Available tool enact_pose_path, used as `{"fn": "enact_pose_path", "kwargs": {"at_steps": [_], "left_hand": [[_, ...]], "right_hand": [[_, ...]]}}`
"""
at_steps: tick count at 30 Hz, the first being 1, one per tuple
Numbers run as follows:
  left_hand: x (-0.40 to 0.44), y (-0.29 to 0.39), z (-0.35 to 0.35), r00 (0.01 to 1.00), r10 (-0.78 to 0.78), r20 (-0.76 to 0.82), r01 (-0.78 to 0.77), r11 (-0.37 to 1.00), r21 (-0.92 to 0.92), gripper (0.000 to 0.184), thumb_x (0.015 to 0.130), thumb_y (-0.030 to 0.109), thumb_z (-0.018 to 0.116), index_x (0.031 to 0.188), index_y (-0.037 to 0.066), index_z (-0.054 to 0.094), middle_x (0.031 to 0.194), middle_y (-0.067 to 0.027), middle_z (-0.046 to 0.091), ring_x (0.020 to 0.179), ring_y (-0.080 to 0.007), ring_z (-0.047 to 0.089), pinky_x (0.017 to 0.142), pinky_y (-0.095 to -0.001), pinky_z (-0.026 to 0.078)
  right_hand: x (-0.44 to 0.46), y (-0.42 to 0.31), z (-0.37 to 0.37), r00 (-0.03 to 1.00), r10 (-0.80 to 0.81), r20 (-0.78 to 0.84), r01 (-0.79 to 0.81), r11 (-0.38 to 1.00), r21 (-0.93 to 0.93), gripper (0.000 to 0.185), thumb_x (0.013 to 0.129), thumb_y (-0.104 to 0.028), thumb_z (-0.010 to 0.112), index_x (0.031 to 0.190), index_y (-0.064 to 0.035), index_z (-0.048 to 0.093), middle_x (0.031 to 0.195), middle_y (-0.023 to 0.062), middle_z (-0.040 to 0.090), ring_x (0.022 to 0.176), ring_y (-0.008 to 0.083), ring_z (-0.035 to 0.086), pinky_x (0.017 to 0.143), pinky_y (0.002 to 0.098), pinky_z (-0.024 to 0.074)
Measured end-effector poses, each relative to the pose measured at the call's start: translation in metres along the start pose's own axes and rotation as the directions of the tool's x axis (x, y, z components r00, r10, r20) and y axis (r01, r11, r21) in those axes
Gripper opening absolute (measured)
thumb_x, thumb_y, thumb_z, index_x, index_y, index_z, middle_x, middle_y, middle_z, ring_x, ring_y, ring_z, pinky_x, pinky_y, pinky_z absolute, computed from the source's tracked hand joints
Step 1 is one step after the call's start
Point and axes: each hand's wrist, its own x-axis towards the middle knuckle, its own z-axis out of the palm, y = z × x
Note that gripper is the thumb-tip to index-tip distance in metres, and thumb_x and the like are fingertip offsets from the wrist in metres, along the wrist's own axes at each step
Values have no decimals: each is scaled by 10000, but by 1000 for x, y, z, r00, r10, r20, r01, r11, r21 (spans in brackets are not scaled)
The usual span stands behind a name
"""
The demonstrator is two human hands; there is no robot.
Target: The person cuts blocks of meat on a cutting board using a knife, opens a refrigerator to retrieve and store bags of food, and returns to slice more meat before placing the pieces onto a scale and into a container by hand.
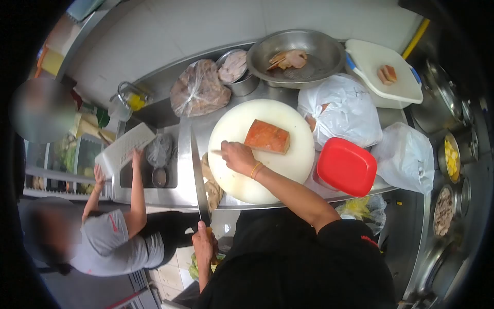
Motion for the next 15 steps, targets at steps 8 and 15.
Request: {"fn": "enact_pose_path", "kwargs": {"at_steps": [8,15], "left_hand": [[4,-13,4,998,-18,58,16,999,34,671,1012,596,382,671,29,493,513,-20,428,394,-113,401,364,-272,299],[8,-7,15,993,-45,104,34,993,112,692,997,632,369,665,40,497,512,-22,430,382,-123,399,354,-285,292]], "right_hand": [[84,75,-167,723,180,-667,-80,981,178,567,891,-409,650,1299,-27,553,1192,252,627,1182,386,577,968,469,469],[-14,73,-91,982,82,-169,-120,967,-227,744,785,-437,733,1363,-22,517,1237,232,622,1174,405,569,1018,433,451]]}}
